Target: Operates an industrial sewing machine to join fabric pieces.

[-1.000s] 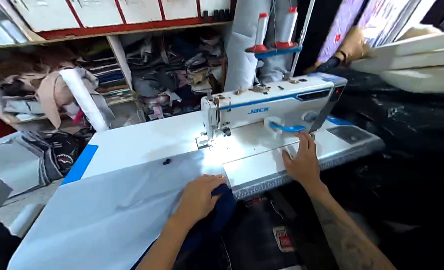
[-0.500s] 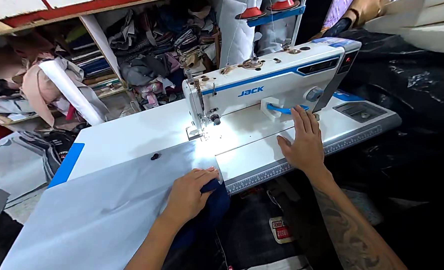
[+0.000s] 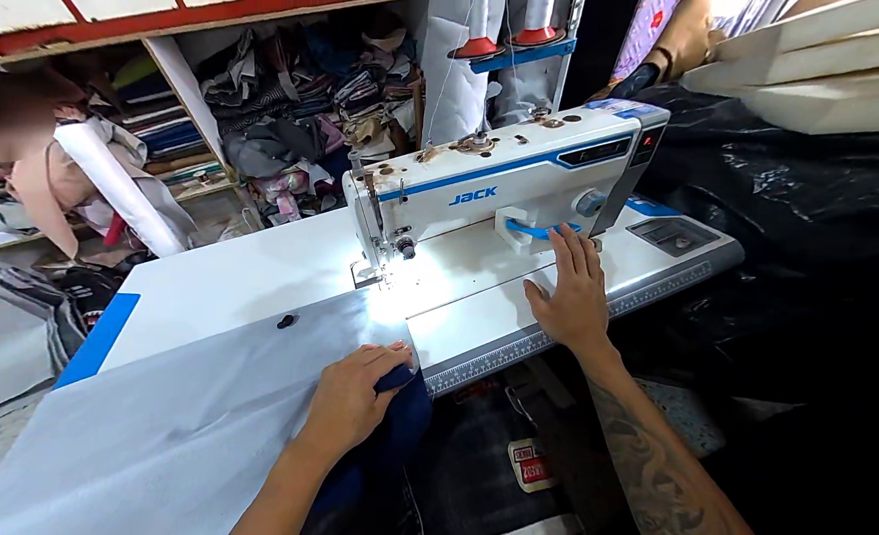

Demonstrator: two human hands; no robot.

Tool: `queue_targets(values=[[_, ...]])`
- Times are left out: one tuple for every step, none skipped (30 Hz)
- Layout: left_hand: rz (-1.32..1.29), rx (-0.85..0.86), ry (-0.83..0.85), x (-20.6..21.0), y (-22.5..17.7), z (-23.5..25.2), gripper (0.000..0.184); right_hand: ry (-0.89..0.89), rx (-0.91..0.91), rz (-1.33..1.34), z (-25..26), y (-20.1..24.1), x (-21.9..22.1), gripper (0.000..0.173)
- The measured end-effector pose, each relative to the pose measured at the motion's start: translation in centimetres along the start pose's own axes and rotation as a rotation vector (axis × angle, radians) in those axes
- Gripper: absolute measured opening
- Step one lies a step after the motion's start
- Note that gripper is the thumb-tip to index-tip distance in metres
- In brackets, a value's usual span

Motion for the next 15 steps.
queue_targets(values=[[0.002, -0.003, -0.001, 0.1, 0.1, 0.0, 0.023, -0.001, 0.002, -0.002, 0.0, 0.0, 0.0, 0.085], [0.001, -0.004, -0.005, 0.1, 0.1, 0.1, 0.022, -0.002, 0.002, -0.004, 0.1, -0.1, 0.0, 0.084], [-0.001, -0.006, -0.006, 0.1, 0.1, 0.1, 0.022, 0.001, 0.0, -0.007, 0.1, -0.1, 0.0, 0.084], [-0.001, -0.009, -0.002, 0.1, 0.2, 0.0, 0.022, 0.004, -0.002, -0.008, 0.0, -0.1, 0.1, 0.085], [-0.003, -0.012, 0.001, 0.1, 0.2, 0.0, 0.022, 0.006, -0.003, -0.009, 0.0, -0.1, 0.2, 0.085], [-0.004, -0.015, 0.003, 0.0, 0.2, 0.0, 0.022, 0.009, -0.002, -0.006, 0.0, -0.1, 0.3, 0.085], [-0.004, -0.015, -0.003, 0.0, 0.1, 0.1, 0.023, 0.011, -0.001, -0.002, 0.0, -0.1, 0.3, 0.085], [-0.007, -0.011, -0.014, 0.0, 0.0, 0.2, 0.023, 0.012, -0.003, -0.002, 0.0, -0.2, 0.2, 0.085], [-0.009, -0.007, -0.025, 0.0, -0.1, 0.3, 0.023, 0.01, -0.01, -0.003, 0.0, -0.2, 0.2, 0.086], [-0.004, -0.006, -0.028, 0.0, -0.1, 0.4, 0.023, 0.007, -0.017, -0.005, 0.0, -0.2, 0.3, 0.086], [-0.004, -0.007, -0.028, 0.0, 0.0, 0.5, 0.024, 0.0, -0.024, -0.002, 0.1, -0.2, 0.3, 0.085], [-0.006, -0.01, -0.023, 0.1, 0.1, 0.7, 0.025, -0.005, -0.027, 0.0, 0.1, -0.1, 0.3, 0.084], [-0.006, -0.01, -0.02, 0.1, 0.1, 1.0, 0.025, -0.014, -0.028, 0.002, 0.2, -0.1, 0.2, 0.081], [0.001, -0.007, -0.019, 0.0, 0.2, 1.2, 0.025, -0.03, -0.029, 0.009, 0.2, -0.1, 0.1, 0.074], [0.005, -0.003, -0.016, 0.0, 0.2, 1.3, 0.026, -0.04, -0.024, 0.016, 0.2, -0.2, 0.1, 0.065]])
Point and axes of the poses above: each hand's wrist, its own z-axis towards the middle knuckle, its own x-axis out of the palm, y = z × x, the point moved 10 cm from there along z, towards the middle knuckle, and after that the axes turned 10 degrees about -y, right-handed, at the moved point
